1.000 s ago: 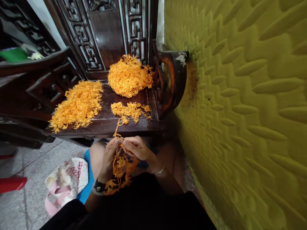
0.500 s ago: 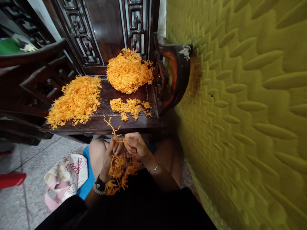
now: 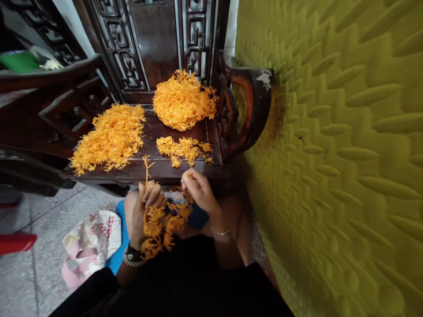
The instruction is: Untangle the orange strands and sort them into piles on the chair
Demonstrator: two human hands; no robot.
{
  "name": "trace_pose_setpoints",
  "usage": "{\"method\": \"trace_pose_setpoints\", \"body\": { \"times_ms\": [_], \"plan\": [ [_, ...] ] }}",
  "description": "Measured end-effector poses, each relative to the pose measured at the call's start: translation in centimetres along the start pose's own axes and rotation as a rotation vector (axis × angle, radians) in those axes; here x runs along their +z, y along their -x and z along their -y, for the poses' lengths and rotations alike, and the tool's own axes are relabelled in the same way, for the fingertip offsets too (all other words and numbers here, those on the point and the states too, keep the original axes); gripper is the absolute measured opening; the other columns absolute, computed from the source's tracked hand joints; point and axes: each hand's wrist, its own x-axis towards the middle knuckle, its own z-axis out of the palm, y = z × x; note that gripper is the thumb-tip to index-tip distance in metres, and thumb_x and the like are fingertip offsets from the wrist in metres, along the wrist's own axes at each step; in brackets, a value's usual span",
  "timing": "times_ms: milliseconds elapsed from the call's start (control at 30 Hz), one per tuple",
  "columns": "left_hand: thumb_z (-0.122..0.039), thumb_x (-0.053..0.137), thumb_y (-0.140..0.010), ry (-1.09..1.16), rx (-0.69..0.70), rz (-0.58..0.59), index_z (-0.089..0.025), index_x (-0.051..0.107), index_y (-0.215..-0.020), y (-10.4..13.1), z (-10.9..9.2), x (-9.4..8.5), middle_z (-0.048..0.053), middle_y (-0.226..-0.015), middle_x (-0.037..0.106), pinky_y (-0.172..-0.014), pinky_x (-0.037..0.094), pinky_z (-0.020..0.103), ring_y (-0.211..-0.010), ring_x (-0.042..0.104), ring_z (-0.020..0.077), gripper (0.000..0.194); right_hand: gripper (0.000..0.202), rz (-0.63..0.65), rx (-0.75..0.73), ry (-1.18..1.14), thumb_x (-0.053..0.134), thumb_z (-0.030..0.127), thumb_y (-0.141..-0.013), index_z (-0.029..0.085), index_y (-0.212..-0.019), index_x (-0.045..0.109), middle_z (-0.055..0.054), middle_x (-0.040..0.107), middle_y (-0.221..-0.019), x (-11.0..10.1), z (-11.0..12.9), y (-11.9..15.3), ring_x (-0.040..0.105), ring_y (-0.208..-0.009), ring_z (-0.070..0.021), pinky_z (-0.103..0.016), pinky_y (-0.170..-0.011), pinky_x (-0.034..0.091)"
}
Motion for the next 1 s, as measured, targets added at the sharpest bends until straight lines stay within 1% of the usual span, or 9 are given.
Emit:
{"method": "trace_pose_setpoints", "body": {
  "times_ms": [133, 200, 333, 400, 567, 733, 867, 933, 1000],
  "plan": [
    [-0.038, 0.065, -0.083, -0.099, 0.075, 0.083, -0.018, 0.055, -0.074, 0.8, -0.3, 0.3, -0.003, -0.067, 0.047, -0.053, 0.038, 0.019, -0.054, 0.039, 0.0072, 0.024, 0.02, -0.337, -0.131, 0.782, 0.047, 0.032, -0.092, 0.019, -0.08, 0.057, -0.003, 0.057, -0.076, -3.4, 0.3, -3.2, 0.052, -0.068, -0.0162, -0.028, -0.064, 0.039],
    [-0.034, 0.065, -0.083, -0.168, 0.121, 0.108, -0.017, 0.062, -0.081, 0.8, -0.4, 0.4, -0.002, -0.071, 0.052, -0.057, 0.039, 0.018, -0.06, 0.044, 0.0077, 0.018, 0.02, -0.439, -0.11, 1.169, 0.045, 0.025, -0.092, 0.016, -0.091, 0.063, -0.01, 0.061, -0.087, -4.3, -0.1, -4.6, 0.055, -0.079, -0.0215, -0.031, -0.068, 0.039],
    [-0.031, 0.064, -0.085, -0.216, 0.163, 0.118, -0.021, 0.064, -0.114, 0.7, -0.7, 0.3, -0.001, -0.08, 0.058, -0.067, 0.042, 0.017, -0.067, 0.048, 0.0075, 0.031, 0.026, -0.307, -0.057, 1.536, 0.045, 0.021, -0.092, 0.013, -0.1, 0.068, -0.015, 0.064, -0.09, -4.4, -1.3, -5.8, 0.053, -0.086, -0.0269, -0.035, -0.07, 0.038],
    [-0.029, 0.065, -0.084, -0.215, 0.181, 0.122, -0.021, 0.061, -0.121, 0.7, -0.8, 0.2, 0.0, -0.081, 0.057, -0.069, 0.042, 0.017, -0.069, 0.048, 0.0081, 0.038, 0.024, -0.299, -0.069, 1.525, 0.049, 0.023, -0.091, 0.014, -0.096, 0.07, -0.013, 0.064, -0.087, -4.3, -1.8, -5.8, 0.053, -0.084, -0.0258, -0.035, -0.071, 0.039],
    [-0.038, 0.062, -0.082, -0.047, 0.216, 0.156, -0.017, 0.063, -0.114, 0.6, -1.2, -0.1, -0.001, -0.071, 0.043, -0.067, 0.042, 0.021, -0.067, 0.043, 0.011, 0.038, 0.024, -0.528, -0.113, 1.411, 0.062, 0.034, -0.085, 0.015, -0.098, 0.068, -0.01, 0.063, -0.086, -4.5, -2.1, -6.0, 0.053, -0.085, -0.0251, -0.034, -0.069, 0.041],
    [-0.046, 0.052, -0.087, 0.001, 0.21, 0.185, -0.017, 0.061, -0.105, 0.4, -1.4, 0.0, -0.003, -0.065, 0.031, -0.069, 0.042, 0.025, -0.063, 0.036, 0.0124, 0.035, 0.025, -0.522, -0.137, 1.39, 0.048, 0.027, -0.092, 0.017, -0.08, 0.068, -0.011, 0.059, -0.09, -4.8, -2.6, -6.6, 0.052, -0.088, -0.0249, -0.034, -0.068, 0.042],
    [-0.039, 0.053, -0.09, 0.039, 0.213, 0.215, -0.017, 0.062, -0.097, 0.3, -1.3, 0.3, -0.004, -0.062, 0.026, -0.063, 0.038, 0.023, -0.059, 0.031, 0.0111, 0.024, 0.011, -0.557, -0.143, 1.285, 0.054, 0.011, -0.08, 0.017, -0.082, 0.063, -0.01, 0.057, -0.092, -4.7, -2.7, -6.9, 0.052, -0.09, -0.0245, -0.035, -0.073, 0.044],
    [-0.039, 0.053, -0.091, 0.041, 0.211, 0.199, -0.017, 0.062, -0.095, 0.3, -1.3, 0.4, -0.004, -0.061, 0.025, -0.061, 0.037, 0.022, -0.058, 0.03, 0.0109, 0.023, 0.007, -0.595, -0.225, 1.165, 0.056, 0.011, -0.079, 0.018, -0.081, 0.058, -0.008, 0.057, -0.088, -4.0, -2.1, -6.3, 0.053, -0.085, -0.0224, -0.034, -0.073, 0.043],
    [-0.042, 0.054, -0.09, 0.025, 0.221, 0.177, -0.018, 0.062, -0.094, 0.1, -1.3, 0.4, -0.004, -0.061, 0.025, -0.062, 0.037, 0.023, -0.058, 0.03, 0.0111, 0.026, 0.008, -0.534, -0.323, 0.988, 0.057, 0.019, -0.083, 0.019, -0.076, 0.053, -0.004, 0.055, -0.078, -2.5, -1.1, -5.1, 0.051, -0.072, -0.0181, -0.031, -0.067, 0.042]
  ]
}}
